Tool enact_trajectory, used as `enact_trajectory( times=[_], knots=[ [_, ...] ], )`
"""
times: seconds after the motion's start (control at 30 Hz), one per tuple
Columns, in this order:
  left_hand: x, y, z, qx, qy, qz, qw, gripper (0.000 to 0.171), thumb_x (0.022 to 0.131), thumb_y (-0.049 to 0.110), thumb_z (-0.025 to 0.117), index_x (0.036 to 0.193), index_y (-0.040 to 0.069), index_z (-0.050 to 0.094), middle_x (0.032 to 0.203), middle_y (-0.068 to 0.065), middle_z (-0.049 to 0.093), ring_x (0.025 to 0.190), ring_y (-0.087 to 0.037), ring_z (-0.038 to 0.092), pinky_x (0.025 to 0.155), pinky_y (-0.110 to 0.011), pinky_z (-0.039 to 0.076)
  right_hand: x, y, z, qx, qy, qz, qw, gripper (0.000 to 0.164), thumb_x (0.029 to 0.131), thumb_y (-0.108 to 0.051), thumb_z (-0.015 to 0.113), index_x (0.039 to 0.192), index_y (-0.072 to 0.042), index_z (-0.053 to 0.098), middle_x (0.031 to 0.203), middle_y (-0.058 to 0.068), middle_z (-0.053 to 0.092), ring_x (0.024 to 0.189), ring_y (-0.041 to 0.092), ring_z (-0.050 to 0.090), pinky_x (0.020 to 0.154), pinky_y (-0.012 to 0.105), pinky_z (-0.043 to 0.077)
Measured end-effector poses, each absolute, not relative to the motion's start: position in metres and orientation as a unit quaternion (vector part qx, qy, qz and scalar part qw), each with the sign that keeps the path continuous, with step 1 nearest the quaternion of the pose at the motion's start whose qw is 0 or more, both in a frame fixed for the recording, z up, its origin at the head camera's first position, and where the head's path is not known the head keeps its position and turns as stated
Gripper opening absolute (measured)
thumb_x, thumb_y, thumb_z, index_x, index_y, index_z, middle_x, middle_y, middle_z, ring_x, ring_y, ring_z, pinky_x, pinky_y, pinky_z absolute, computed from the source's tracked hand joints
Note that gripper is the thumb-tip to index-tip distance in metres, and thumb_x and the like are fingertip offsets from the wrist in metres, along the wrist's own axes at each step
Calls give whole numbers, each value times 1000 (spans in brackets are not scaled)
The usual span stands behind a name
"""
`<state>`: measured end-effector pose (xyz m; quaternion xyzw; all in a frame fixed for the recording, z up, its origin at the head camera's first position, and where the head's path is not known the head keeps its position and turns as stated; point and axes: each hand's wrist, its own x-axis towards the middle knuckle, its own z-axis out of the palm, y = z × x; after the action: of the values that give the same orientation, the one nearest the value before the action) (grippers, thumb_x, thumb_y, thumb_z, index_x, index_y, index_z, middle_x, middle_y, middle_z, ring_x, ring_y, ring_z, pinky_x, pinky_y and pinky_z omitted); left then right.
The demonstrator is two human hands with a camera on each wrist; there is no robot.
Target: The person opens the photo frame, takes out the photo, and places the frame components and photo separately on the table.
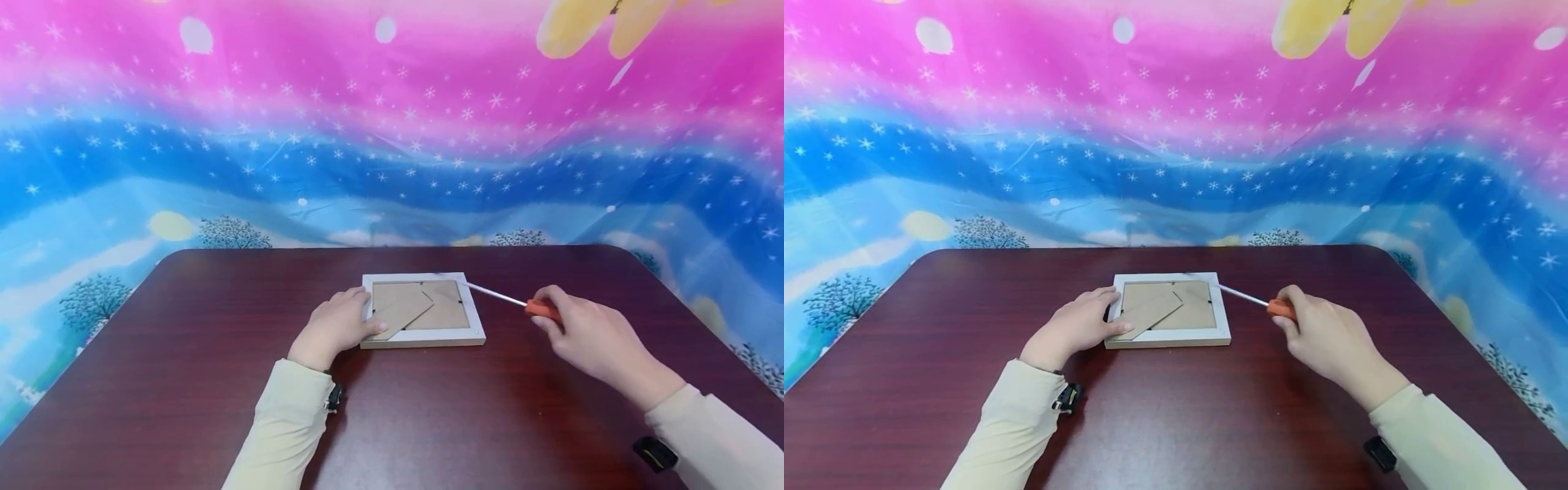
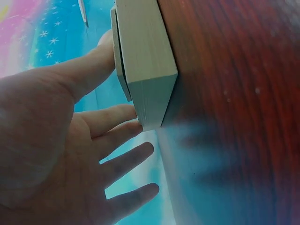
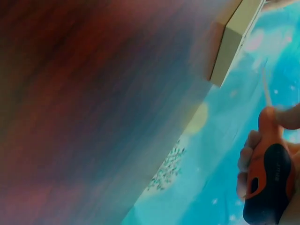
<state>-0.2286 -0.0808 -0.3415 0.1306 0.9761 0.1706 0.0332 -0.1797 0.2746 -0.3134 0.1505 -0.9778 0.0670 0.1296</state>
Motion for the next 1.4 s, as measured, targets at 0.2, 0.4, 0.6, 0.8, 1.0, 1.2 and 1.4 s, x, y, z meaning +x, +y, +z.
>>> enact_trajectory(
  times=[0.2, 0.4, 0.6, 0.8, 1.0, 1.2, 1.4],
  knots=[
    [-229, -82, -342, 135, 976, 170, 33, 70, 90, 45, 70, 144, 5, 51, 148, -13, 47, 135, -34, 44, 106, -53, 38, -184, 251, -310, 203, -967, 61, 142, 22, 88, -22, 74, 106, -15, 65, 68, -10, 53, 53, 9, 41, 51, 31, 35],
    [-230, -83, -343, 134, 975, 173, 43, 71, 91, 48, 69, 145, 7, 50, 151, -11, 44, 136, -33, 43, 106, -53, 38, -192, 233, -306, 238, -959, 55, 140, 19, 87, -23, 75, 103, -18, 66, 68, -12, 53, 54, 8, 41, 50, 29, 35],
    [-228, -84, -341, 143, 974, 171, 43, 71, 90, 48, 68, 145, 7, 50, 151, -12, 44, 135, -34, 43, 105, -54, 38, -198, 224, -297, 258, -956, 36, 137, 17, 85, -21, 77, 100, -17, 68, 70, -12, 56, 55, 7, 44, 50, 29, 37],
    [-228, -86, -340, 147, 975, 165, 35, 70, 89, 49, 68, 144, 8, 52, 150, -11, 45, 135, -33, 43, 105, -54, 38, -207, 213, -283, 292, -945, 12, 150, 14, 82, -14, 75, 93, -18, 68, 69, -11, 57, 55, 7, 48, 50, 31, 41],
    [-228, -86, -342, 140, 974, 173, 33, 72, 89, 49, 70, 145, 8, 51, 150, -11, 45, 137, -33, 42, 106, -54, 37, -218, 202, -268, 324, -932, -24, 158, 15, 78, -10, 74, 88, -19, 67, 68, -11, 61, 59, 10, 55, 64, 36, 45],
    [-226, -85, -342, 134, 973, 183, 37, 72, 89, 48, 71, 146, 8, 50, 151, -11, 44, 137, -34, 41, 107, -54, 36, -231, 194, -259, 331, -934, -36, 127, 15, 80, -13, 76, 92, -20, 71, 72, -13, 65, 66, 11, 59, 75, 42, 47],
    [-225, -85, -342, 134, 973, 183, 33, 72, 89, 47, 71, 145, 8, 50, 151, -11, 45, 137, -34, 42, 107, -54, 36, -239, 190, -257, 318, -941, -49, 106, 16, 80, -17, 77, 95, -21, 73, 75, -10, 66, 69, 15, 58, 71, 42, 48]
  ],
)
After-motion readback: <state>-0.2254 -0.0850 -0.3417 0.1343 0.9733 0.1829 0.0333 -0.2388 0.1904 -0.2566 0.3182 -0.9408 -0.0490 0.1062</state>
